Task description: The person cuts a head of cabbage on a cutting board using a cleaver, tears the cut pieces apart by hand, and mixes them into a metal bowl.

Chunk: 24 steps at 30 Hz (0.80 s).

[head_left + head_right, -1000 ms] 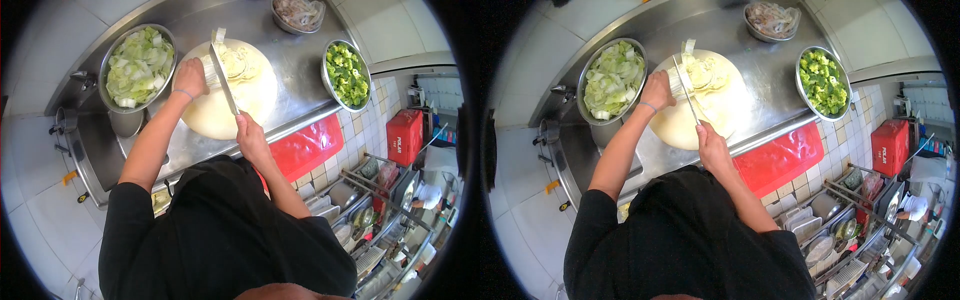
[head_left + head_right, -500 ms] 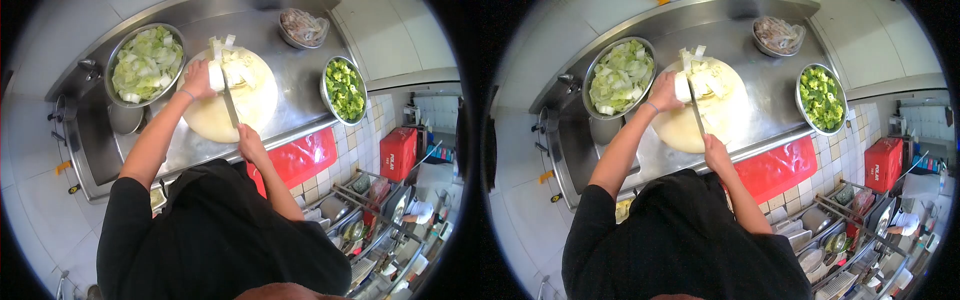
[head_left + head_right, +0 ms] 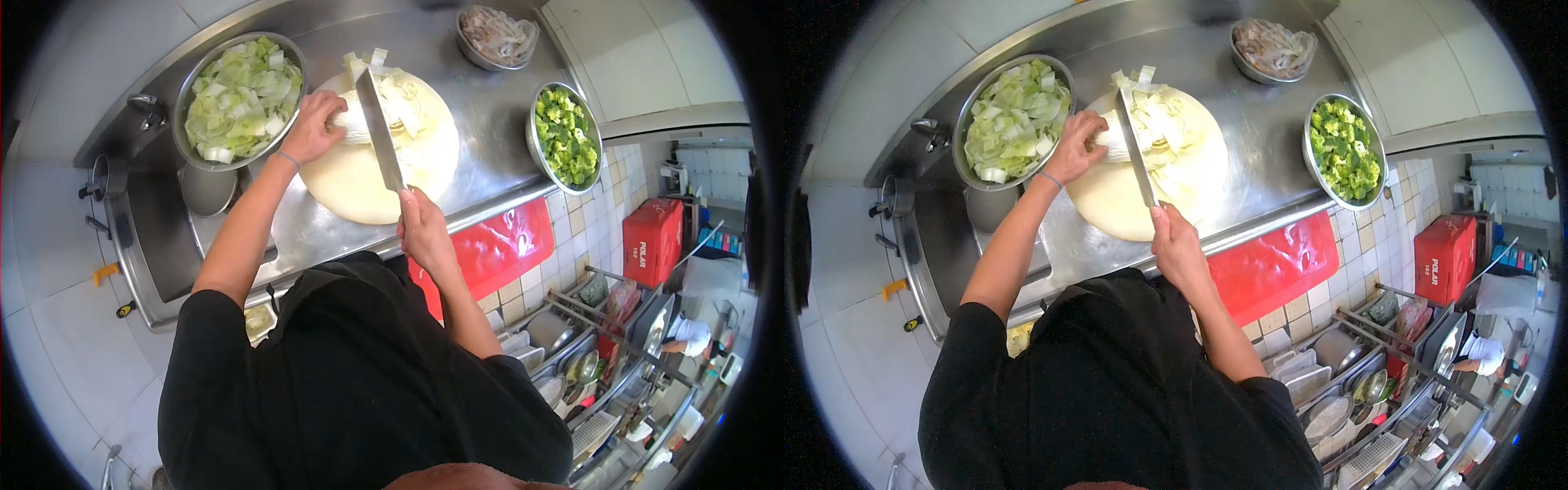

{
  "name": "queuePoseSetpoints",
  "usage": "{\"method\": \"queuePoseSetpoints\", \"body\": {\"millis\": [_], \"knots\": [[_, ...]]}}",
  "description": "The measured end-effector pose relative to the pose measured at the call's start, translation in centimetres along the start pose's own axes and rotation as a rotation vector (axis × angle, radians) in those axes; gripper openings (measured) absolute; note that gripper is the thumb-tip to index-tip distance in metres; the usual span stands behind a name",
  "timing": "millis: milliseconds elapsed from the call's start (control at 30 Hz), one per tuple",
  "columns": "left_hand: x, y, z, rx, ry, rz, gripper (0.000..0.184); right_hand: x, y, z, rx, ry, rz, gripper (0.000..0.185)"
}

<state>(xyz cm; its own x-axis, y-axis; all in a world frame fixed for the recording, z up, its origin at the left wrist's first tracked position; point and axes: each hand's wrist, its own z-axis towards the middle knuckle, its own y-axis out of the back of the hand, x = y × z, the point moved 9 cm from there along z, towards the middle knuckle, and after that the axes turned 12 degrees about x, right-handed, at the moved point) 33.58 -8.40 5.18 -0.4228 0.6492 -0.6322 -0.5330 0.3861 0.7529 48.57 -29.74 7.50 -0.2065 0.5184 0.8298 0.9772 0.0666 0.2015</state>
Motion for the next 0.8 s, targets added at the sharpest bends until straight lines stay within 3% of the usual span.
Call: {"method": "queuePoseSetpoints", "body": {"millis": [167,433,533,800], "knots": [[0.6,-0.3,0.1,-0.020,0.033,-0.033,0.038,-1.0,-1.2,2.3,-0.014,0.093,-0.046,0.048],[0.6,-0.1,0.8,0.005,0.095,-0.034,0.037,0.9,-1.4,2.8,-0.097,0.072,-0.194,0.046],[0.5,0.4,1.1,-0.004,0.076,-0.050,0.035,0.9,-1.5,3.3,-0.041,-0.011,-0.173,0.046],[1.3,0.5,1.1,-0.072,0.068,-0.054,0.035,0.6,-2.1,7.2,-0.037,0.022,-0.232,0.045]]}}
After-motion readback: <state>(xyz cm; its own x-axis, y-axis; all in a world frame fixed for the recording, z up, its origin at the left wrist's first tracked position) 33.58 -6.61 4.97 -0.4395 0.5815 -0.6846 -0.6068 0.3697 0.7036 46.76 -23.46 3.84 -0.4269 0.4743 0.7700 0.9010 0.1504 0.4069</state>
